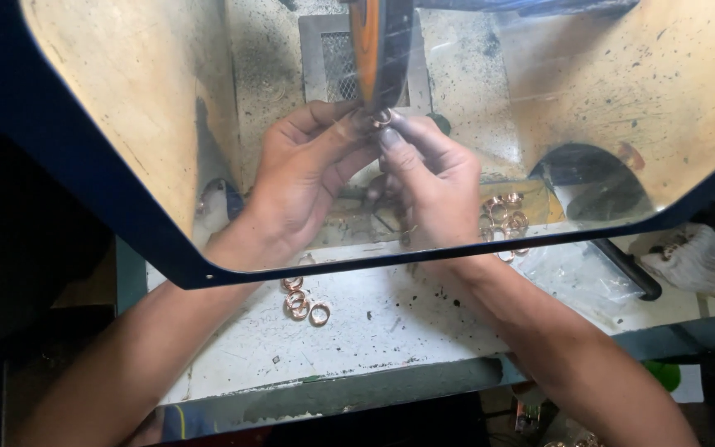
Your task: Polishing a metal ring by holding and rotating it against a motorized polishing wheel inside a protective workstation.
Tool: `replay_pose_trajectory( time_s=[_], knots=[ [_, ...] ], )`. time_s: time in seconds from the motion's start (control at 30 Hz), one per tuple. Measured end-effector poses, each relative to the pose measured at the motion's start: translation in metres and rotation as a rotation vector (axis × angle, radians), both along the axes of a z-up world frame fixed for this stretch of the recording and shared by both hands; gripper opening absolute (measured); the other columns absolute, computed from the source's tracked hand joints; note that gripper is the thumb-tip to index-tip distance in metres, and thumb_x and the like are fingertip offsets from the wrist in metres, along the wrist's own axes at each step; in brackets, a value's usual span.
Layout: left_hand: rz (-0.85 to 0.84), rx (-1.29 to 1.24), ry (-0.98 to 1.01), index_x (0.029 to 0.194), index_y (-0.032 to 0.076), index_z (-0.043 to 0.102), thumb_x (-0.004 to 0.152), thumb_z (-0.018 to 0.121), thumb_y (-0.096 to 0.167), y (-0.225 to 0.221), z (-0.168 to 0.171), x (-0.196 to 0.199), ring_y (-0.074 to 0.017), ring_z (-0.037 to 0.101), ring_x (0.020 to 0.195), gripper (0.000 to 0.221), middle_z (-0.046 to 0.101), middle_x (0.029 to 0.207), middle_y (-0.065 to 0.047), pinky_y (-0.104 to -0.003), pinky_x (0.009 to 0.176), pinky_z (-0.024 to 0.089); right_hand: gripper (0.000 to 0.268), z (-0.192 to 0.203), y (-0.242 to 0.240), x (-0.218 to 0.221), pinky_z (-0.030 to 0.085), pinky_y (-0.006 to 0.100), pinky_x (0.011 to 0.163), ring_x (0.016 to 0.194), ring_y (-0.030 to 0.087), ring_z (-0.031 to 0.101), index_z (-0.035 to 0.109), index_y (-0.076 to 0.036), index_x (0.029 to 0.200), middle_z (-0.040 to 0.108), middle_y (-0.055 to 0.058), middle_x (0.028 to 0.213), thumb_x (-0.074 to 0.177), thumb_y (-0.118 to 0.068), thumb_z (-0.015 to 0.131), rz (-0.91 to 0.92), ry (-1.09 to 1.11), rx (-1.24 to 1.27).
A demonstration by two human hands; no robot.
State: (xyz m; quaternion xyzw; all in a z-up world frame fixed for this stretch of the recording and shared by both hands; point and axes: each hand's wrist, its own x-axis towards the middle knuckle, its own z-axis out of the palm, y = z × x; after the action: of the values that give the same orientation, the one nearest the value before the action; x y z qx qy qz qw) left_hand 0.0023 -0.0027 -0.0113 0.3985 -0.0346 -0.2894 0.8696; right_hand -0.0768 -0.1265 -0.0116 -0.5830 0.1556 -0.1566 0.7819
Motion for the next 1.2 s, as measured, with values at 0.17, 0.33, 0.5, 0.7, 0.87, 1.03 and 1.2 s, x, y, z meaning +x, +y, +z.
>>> replay_pose_trajectory(
  time_s=[0.17,0.33,0.5,0.7,0.87,1.03,1.2],
  knots=[
    [0.008,-0.076,0.015,0.100,0.002,0.073,0.079,0.086,0.007,-0.001,-0.007,0.001,-0.0294,0.078,0.097,0.025,0.078,0.107,-0.020,-0.038,0.087,0.065,0.041,-0.006,-0.003,0.005,0.056,0.028,0.045,0.054,0.018,0.063,0.068,0.001,0.129,0.064,0.006,0.089,0.093,-0.017,0.072,-0.002,0.017,0.131],
    [0.008,-0.051,0.010,0.104,0.004,0.074,0.083,0.083,0.014,0.002,-0.005,0.001,-0.0276,0.079,0.097,0.025,0.079,0.105,-0.019,-0.038,0.080,0.064,0.040,-0.004,0.002,0.006,0.051,0.026,0.049,0.061,0.015,0.060,0.067,0.000,0.131,0.058,0.003,0.076,0.095,-0.016,0.070,0.065,-0.004,0.172],
    [0.071,-0.014,0.058,0.098,0.002,0.071,0.085,0.078,0.008,0.005,-0.005,0.007,-0.0322,0.079,0.090,0.016,0.079,0.098,-0.020,-0.039,0.071,0.065,0.013,-0.018,0.003,0.012,0.054,0.027,0.056,0.075,0.009,0.055,0.068,-0.002,0.110,0.056,0.000,0.088,0.100,-0.010,0.067,0.114,-0.130,0.150],
    [0.036,-0.242,-0.228,0.115,0.001,0.072,0.092,0.080,0.008,0.017,-0.011,0.002,-0.0287,0.077,0.100,0.026,0.077,0.111,-0.017,-0.044,0.096,0.064,0.033,0.003,0.016,0.007,0.052,0.025,0.056,0.065,0.010,0.046,0.072,-0.001,0.116,0.047,0.000,0.083,0.096,-0.029,0.071,0.128,-0.106,-0.061],
    [-0.097,0.043,-0.580,0.127,0.008,0.070,0.097,0.075,0.012,0.043,0.020,-0.005,-0.0214,0.071,0.120,0.030,0.074,0.126,-0.011,-0.036,0.106,0.064,0.023,0.007,0.014,-0.006,0.050,0.023,0.049,0.070,0.013,0.058,0.073,-0.001,0.115,0.056,0.007,0.097,0.099,-0.017,0.071,0.035,-0.218,-0.291],
    [-0.119,-0.059,-0.539,0.109,0.005,0.076,0.096,0.076,0.012,0.033,0.015,-0.010,-0.0242,0.077,0.105,0.015,0.077,0.112,-0.013,-0.038,0.094,0.070,0.022,-0.003,0.004,-0.009,0.056,0.024,0.058,0.067,0.017,0.061,0.071,-0.006,0.121,0.058,0.007,0.097,0.101,-0.016,0.070,0.071,-0.361,-0.304],
    [-0.082,-0.060,-0.279,0.092,0.000,0.069,0.080,0.088,0.011,0.020,0.004,-0.003,-0.0255,0.077,0.093,0.025,0.075,0.097,-0.018,-0.045,0.083,0.069,0.019,0.000,0.003,-0.006,0.060,0.032,0.053,0.065,0.015,0.060,0.073,-0.002,0.116,0.061,0.014,0.085,0.102,-0.014,0.068,0.033,-0.297,-0.253]
  ],
)
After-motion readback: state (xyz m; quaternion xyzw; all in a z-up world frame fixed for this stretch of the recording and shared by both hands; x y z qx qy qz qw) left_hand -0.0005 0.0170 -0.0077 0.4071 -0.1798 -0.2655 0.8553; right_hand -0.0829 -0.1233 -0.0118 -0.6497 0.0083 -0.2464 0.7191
